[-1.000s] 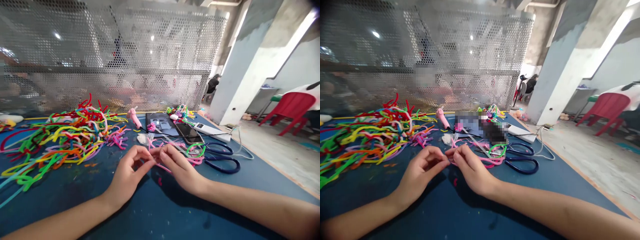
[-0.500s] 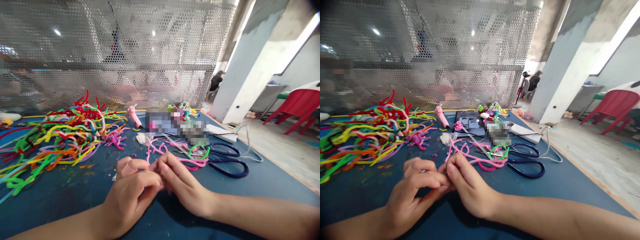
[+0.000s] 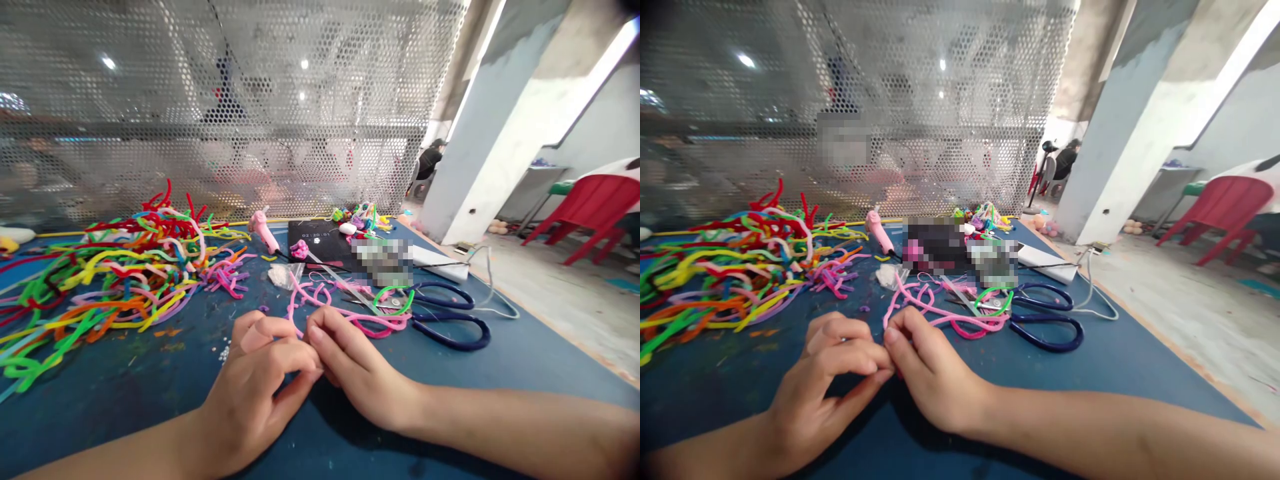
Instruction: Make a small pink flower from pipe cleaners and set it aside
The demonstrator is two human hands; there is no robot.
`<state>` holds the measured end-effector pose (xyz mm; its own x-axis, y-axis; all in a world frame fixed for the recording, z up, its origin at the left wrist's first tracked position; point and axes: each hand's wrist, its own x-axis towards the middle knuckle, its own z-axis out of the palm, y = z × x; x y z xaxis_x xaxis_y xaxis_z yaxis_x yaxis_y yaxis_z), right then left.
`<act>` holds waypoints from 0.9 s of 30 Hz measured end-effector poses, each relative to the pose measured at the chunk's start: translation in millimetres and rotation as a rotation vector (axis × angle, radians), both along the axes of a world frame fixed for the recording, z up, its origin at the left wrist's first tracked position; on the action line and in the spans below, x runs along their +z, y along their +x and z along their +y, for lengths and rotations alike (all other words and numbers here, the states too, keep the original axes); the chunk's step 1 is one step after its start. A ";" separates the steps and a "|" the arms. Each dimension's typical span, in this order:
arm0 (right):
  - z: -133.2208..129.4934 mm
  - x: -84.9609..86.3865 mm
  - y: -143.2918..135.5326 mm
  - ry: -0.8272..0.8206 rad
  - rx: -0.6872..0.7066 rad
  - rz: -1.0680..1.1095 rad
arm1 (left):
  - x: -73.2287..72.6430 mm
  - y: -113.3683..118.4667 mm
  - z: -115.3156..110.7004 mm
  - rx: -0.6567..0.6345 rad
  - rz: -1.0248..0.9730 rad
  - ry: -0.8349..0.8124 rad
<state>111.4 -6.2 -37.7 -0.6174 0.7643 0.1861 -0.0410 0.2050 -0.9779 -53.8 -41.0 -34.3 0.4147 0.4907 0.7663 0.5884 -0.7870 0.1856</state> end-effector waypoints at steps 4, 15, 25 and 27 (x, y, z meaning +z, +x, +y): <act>0.0 1.6 0.2 0.003 -0.006 -0.017 | 2.3 0.6 -0.6 0.025 -0.012 0.008; 5.6 -2.0 -2.2 -0.102 0.007 0.021 | 3.4 -3.8 4.1 0.162 -0.041 -0.119; 11.5 5.0 -3.0 -0.241 0.052 0.070 | 3.8 -5.4 6.3 0.114 -0.092 -0.154; 11.5 5.9 -2.9 -0.248 0.055 0.065 | 3.2 -6.2 6.4 0.141 -0.118 -0.170</act>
